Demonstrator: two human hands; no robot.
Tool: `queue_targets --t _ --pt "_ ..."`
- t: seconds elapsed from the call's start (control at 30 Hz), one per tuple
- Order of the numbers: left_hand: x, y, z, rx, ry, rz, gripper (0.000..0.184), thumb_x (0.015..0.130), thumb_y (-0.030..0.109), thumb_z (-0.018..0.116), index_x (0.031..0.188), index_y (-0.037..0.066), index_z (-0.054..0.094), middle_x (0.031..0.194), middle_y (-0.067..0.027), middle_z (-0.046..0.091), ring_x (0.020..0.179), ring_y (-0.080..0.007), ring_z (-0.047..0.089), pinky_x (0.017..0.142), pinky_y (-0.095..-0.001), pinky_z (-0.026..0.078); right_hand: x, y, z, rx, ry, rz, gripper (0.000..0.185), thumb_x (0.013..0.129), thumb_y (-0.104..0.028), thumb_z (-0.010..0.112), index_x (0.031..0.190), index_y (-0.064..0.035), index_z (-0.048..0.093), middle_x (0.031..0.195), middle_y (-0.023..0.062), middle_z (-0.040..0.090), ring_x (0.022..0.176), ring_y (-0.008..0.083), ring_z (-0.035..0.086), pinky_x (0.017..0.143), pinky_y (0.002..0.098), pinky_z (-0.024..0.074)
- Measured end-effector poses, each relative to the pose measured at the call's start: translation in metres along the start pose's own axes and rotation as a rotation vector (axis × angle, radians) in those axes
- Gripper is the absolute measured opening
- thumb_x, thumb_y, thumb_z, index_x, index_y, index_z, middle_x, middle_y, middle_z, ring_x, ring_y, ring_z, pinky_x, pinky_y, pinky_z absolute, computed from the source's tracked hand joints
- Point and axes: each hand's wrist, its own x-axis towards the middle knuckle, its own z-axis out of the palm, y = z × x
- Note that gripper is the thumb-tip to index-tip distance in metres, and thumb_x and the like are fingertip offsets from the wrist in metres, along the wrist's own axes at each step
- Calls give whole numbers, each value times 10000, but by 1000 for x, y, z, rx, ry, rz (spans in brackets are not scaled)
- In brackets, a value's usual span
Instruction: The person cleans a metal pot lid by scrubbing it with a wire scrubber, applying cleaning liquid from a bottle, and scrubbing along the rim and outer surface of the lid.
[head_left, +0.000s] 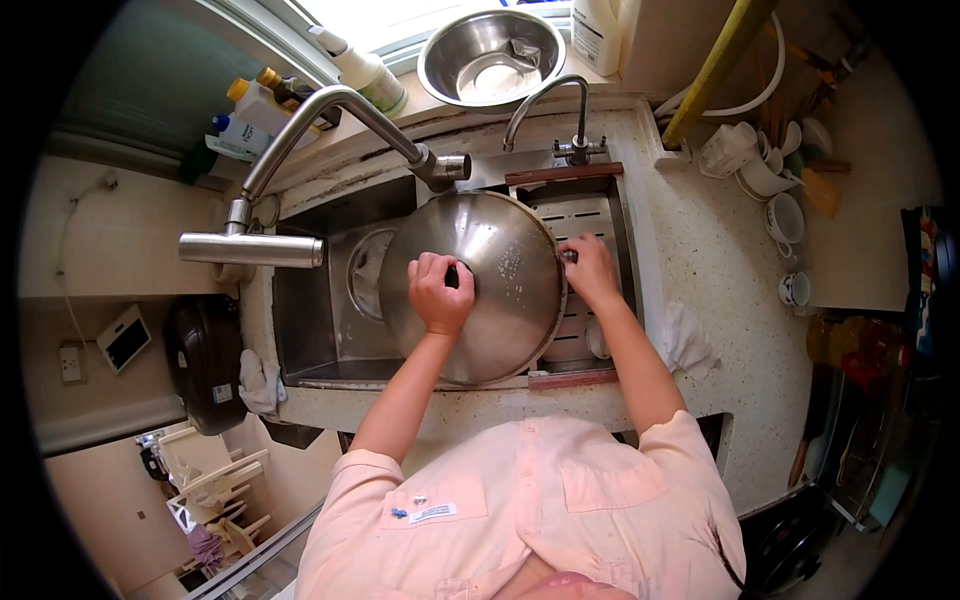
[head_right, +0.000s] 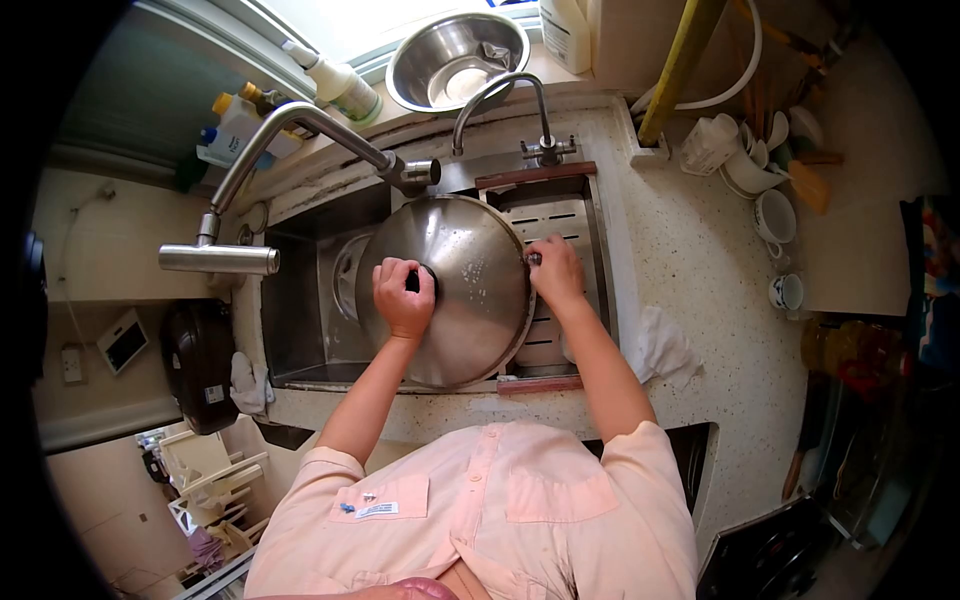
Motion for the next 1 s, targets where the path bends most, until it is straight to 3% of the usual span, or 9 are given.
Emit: queue_targets --t 0.07,0.3,0.63,0.8,1.0 --pt "0 -1 0 4 -1 3 59 705 117 617 696 73 578 741 -81 533 702 -291 490 643 -388 423 19 1 2 -73 -26 -61 99 739 -95 651 808 -135 710 929 117 595 903 338 588 791 432 484" --pt "0 -1 1 15 3 11 57 704 111 615 693 72 575 740 -82 534 697 -291 489 641 -388 421 83 -7 2 -46 -362 111 214 681 -89 638 844 -188 735 945 111 681 933 311 628 803 396 505" --pt "0 1 1 13 10 9 49 704 106 610 694 72 577 741 -82 536 697 -295 488 637 -392 418 42 10 7 -74 -131 -71 108 714 -157 713 821 -164 724 917 130 603 931 338 590 804 419 495" --pt "0 2 1 4 12 -6 47 705 106 608 695 70 579 746 -85 538 707 -297 493 646 -393 425 -12 17 -9 28 -156 -23 111 716 -126 719 825 -147 718 894 123 590 912 333 588 766 425 488" --pt "0 2 0 24 9 7 49 708 110 605 698 69 580 750 -86 540 714 -298 498 652 -397 429 -11 14 -12 54 -188 -3 106 723 -116 718 826 -138 713 885 112 588 892 328 595 741 424 490"
